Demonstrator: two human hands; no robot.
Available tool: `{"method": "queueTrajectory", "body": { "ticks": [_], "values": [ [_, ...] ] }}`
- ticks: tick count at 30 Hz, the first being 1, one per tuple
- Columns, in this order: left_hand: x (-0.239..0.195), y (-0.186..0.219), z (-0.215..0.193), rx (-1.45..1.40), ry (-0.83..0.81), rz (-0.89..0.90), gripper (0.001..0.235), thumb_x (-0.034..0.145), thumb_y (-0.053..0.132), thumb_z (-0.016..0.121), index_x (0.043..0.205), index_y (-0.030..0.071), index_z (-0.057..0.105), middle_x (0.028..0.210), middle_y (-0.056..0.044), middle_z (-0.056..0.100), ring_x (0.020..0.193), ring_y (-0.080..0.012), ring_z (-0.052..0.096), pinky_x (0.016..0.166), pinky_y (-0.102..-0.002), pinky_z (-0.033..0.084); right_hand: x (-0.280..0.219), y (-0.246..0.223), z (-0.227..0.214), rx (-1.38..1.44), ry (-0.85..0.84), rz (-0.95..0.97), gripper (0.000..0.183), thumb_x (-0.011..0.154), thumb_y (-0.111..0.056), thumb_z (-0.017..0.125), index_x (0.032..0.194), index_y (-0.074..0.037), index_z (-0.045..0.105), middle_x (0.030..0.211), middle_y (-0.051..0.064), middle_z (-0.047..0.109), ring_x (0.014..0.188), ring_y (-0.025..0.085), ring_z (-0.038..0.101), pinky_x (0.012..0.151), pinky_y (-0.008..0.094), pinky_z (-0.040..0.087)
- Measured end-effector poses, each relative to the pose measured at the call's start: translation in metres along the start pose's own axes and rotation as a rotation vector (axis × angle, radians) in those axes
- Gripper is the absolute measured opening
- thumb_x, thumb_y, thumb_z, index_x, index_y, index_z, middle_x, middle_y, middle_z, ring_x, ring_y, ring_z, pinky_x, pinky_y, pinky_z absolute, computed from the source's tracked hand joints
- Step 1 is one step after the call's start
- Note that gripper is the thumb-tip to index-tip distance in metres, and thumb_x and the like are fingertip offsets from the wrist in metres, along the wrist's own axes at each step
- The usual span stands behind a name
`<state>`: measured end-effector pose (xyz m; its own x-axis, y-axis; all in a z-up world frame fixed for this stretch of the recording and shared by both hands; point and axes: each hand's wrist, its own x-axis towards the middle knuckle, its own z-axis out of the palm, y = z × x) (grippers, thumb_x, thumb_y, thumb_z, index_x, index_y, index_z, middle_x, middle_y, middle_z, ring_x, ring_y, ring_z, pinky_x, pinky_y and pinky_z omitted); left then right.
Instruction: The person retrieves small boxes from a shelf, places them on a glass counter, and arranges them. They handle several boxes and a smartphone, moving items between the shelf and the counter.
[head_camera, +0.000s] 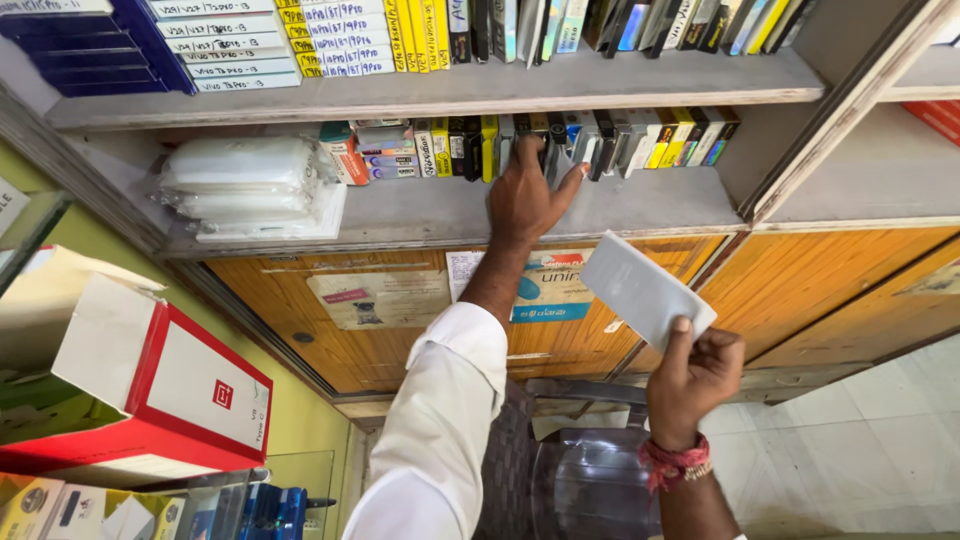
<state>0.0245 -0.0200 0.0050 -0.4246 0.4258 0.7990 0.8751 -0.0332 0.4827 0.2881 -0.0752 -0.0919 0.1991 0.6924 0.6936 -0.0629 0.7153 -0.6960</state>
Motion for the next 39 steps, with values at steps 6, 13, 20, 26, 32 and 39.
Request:
{"method": "queueTrajectory", "body": {
  "ticks": [6, 13, 20, 26, 32, 39],
  "values": [
    [-0.002, 0.006, 0.009, 0.059, -0.094, 0.133, 0.083, 0.072, 0.037, 0.082, 0.139, 0.003, 0.046, 0.102, -0.027, 0.067, 0.075, -0.0409, 0.073, 0.059, -0.047, 0.061, -0.009, -0.004, -0.037, 0.141, 0.015, 0.148, 0.025, 0.109, -0.007, 0.071, 0.098, -0.006, 0.049, 0.083, -0.004, 0.054, 0.068, -0.001, 0.047, 0.066, 0.016, 0.038],
    [-0.005, -0.024, 0.053, 0.110, -0.081, -0.090, 0.025, 0.094, 0.015, 0.070, 0.117, 0.006, 0.061, 0.078, -0.016, 0.074, 0.072, -0.0377, 0.076, 0.064, -0.049, 0.061, -0.025, 0.007, -0.079, 0.031, 0.025, 0.199, 0.022, 0.107, -0.005, 0.072, 0.098, -0.004, 0.051, 0.083, -0.002, 0.056, 0.074, 0.001, 0.050, 0.067, 0.017, 0.042],
    [0.003, -0.009, 0.043, 0.135, -0.098, -0.063, 0.032, 0.091, 0.023, 0.071, 0.116, 0.003, 0.061, 0.084, -0.016, 0.074, 0.072, -0.0340, 0.076, 0.063, -0.044, 0.062, -0.041, 0.006, -0.112, -0.056, 0.042, 0.256, 0.023, 0.109, -0.006, 0.072, 0.097, -0.001, 0.052, 0.088, -0.002, 0.059, 0.078, 0.001, 0.053, 0.073, 0.018, 0.045],
    [-0.038, 0.028, 0.009, -0.004, 0.265, 0.322, 0.045, 0.089, 0.035, 0.075, 0.118, 0.005, 0.058, 0.108, -0.016, 0.064, 0.091, -0.0388, 0.066, 0.074, -0.047, 0.053, -0.053, -0.011, -0.155, -0.070, 0.061, 0.339, 0.013, 0.107, -0.004, 0.069, 0.112, 0.000, 0.057, 0.088, -0.004, 0.058, 0.077, 0.001, 0.048, 0.069, 0.020, 0.038],
    [-0.257, 0.097, 0.003, -0.946, -0.687, -0.454, 0.028, 0.104, 0.030, 0.067, 0.100, 0.003, 0.072, 0.082, 0.001, 0.067, 0.075, -0.0062, 0.061, 0.067, -0.026, 0.049, -0.076, -0.018, -0.216, -0.051, 0.159, 0.600, 0.010, 0.106, -0.009, 0.068, 0.109, -0.002, 0.060, 0.082, -0.002, 0.065, 0.070, 0.001, 0.053, 0.062, 0.020, 0.043],
    [-0.432, 0.194, -0.012, -1.363, -1.056, -1.235, 0.031, 0.098, 0.025, 0.065, 0.106, -0.005, 0.071, 0.092, -0.015, 0.078, 0.081, -0.0296, 0.077, 0.072, -0.043, 0.066, -0.104, -0.037, -0.335, -0.145, 0.194, 0.819, 0.015, 0.104, -0.011, 0.069, 0.108, 0.001, 0.061, 0.085, 0.003, 0.069, 0.071, 0.008, 0.061, 0.063, 0.025, 0.052]
  ]
}}
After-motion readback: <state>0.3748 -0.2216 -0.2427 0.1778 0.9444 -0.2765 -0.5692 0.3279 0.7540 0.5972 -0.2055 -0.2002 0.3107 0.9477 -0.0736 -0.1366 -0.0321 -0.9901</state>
